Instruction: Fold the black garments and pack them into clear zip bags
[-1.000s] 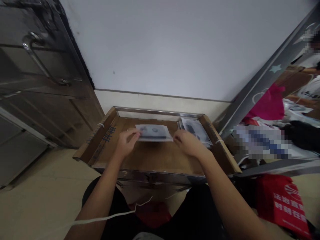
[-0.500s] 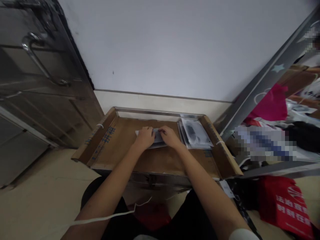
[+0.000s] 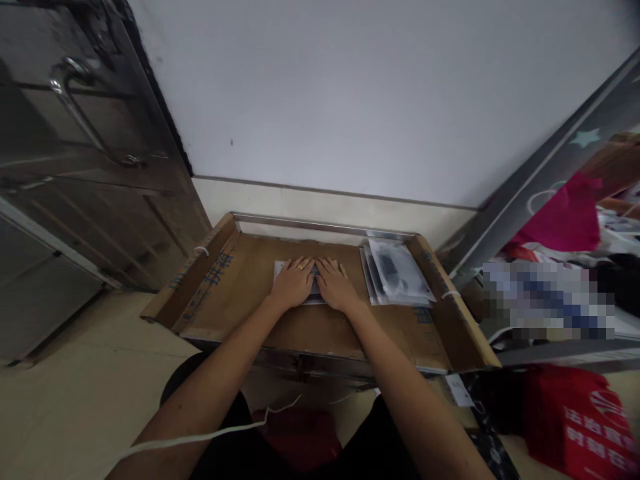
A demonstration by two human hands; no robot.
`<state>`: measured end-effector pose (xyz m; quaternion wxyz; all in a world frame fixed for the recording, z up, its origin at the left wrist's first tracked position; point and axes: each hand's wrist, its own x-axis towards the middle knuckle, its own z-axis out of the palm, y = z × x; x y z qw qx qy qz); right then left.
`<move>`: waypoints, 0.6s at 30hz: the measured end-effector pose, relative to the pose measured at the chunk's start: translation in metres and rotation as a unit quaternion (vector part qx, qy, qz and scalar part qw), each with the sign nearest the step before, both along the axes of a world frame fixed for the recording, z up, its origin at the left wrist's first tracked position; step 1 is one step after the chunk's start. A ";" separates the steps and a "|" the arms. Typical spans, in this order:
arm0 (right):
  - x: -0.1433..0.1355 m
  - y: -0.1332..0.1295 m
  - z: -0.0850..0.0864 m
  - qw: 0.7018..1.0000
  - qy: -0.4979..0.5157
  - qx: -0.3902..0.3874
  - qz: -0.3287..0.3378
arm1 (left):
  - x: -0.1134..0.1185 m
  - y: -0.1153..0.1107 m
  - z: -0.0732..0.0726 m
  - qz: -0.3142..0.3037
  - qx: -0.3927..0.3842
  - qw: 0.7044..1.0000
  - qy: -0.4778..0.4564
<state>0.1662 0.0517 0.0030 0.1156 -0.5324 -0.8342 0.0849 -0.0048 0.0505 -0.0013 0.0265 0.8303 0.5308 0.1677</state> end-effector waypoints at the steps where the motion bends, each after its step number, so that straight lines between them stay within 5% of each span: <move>1: -0.001 -0.003 0.001 1.000 -0.001 -0.002 -0.005 | -0.001 0.001 0.000 -0.005 -0.009 1.000 -0.001; 18: -0.006 -0.043 0.003 0.996 0.017 0.017 -0.083 | -0.020 -0.009 -0.001 0.023 -0.055 0.998 -0.010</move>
